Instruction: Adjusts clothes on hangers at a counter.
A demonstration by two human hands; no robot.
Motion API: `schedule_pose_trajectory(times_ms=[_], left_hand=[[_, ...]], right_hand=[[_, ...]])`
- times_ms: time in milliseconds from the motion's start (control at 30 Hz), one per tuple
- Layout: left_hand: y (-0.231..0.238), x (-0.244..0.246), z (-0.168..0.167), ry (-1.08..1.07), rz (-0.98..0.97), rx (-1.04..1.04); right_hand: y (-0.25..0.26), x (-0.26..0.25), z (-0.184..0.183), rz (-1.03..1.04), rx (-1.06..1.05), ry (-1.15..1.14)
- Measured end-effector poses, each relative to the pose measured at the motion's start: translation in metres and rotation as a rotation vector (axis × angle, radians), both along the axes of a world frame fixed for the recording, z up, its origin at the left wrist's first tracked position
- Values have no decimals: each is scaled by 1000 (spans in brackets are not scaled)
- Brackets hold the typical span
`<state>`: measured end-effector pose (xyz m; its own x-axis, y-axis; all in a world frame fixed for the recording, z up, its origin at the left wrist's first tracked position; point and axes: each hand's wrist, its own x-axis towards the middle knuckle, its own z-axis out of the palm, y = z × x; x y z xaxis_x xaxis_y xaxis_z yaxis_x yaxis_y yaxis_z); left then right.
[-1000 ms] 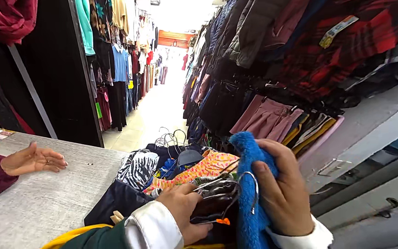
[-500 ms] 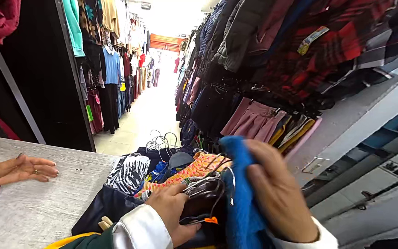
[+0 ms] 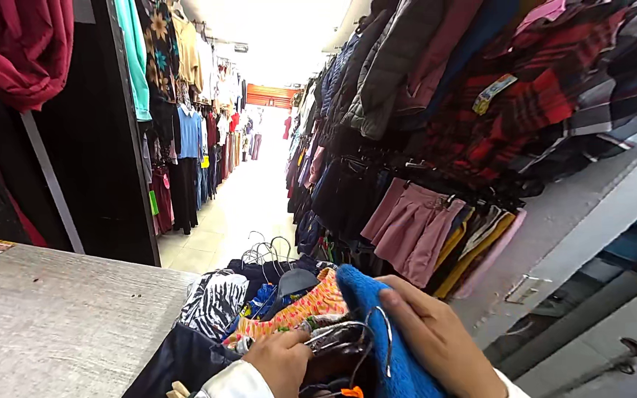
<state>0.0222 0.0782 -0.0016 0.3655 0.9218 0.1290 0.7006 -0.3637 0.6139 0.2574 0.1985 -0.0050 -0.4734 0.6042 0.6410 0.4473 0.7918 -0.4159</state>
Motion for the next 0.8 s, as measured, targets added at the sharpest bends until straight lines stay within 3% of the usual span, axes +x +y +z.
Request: schedule_pose_trajectory(times_ms=[67, 167, 367, 533, 633, 733, 800], left_hand=[[-2, 2, -2, 1, 10, 51], [-1, 2, -5, 1, 40, 92], [-1, 2, -8, 23, 35, 115], [-1, 3, -5, 33, 64, 105], [0, 2, -3, 12, 59, 80], [0, 2, -10, -54, 54, 144], [-1, 2, -4, -22, 45, 88]], right_hand=[[5, 10, 3, -65, -70, 34], [13, 15, 2, -247, 85, 130], [-3, -5, -1, -75, 87, 18], [11, 21, 7, -330, 209, 68], [-19, 8, 15, -108, 253, 232], [-45, -21, 11, 147, 257, 142], [-36, -13, 9, 26, 295, 92]])
